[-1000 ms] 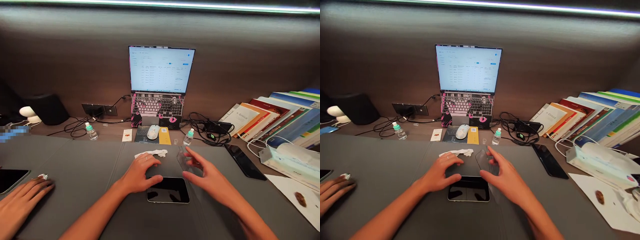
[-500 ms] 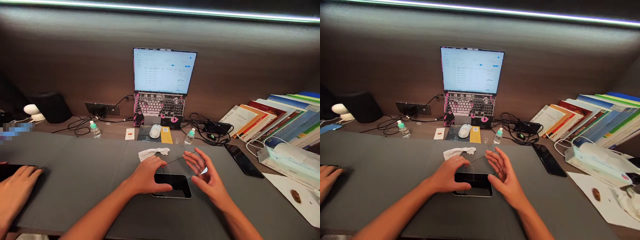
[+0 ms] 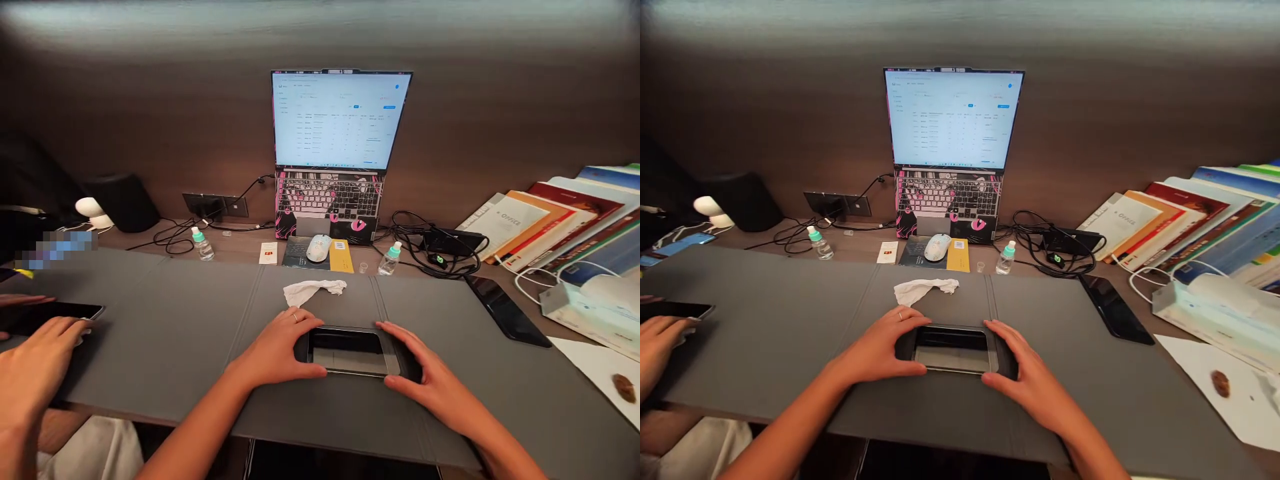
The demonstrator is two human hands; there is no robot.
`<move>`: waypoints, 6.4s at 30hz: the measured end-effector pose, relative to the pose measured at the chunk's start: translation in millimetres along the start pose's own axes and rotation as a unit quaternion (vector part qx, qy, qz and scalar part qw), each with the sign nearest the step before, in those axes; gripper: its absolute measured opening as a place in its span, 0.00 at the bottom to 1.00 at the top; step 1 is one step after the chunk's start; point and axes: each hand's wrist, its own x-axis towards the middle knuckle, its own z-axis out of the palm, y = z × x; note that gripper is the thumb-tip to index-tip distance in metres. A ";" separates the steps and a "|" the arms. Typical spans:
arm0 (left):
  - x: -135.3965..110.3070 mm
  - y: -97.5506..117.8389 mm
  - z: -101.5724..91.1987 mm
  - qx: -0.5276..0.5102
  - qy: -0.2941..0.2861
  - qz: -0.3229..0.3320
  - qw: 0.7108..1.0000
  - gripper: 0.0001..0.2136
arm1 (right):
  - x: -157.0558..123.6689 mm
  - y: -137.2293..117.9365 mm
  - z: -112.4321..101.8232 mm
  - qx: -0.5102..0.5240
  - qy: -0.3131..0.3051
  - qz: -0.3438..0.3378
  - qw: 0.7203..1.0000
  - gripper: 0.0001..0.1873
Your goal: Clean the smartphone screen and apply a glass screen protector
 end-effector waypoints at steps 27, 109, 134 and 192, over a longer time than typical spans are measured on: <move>-8.3 -13.9 7.5 0.033 -0.002 -0.009 0.999 0.34 | 7.3 0.2 8.0 -0.101 -0.008 -0.041 0.994 0.37; -5.1 -15.5 4.5 0.023 -0.012 -0.021 0.999 0.32 | 11.3 7.8 9.4 -0.112 -0.032 -0.021 0.993 0.39; -4.9 -17.9 5.1 0.006 -0.013 -0.032 0.999 0.32 | 12.2 8.0 12.1 -0.106 -0.026 -0.027 0.994 0.38; -5.6 -18.7 5.2 0.020 -0.040 -0.048 0.998 0.31 | 7.4 -3.3 10.8 -0.093 -0.051 -0.031 0.994 0.36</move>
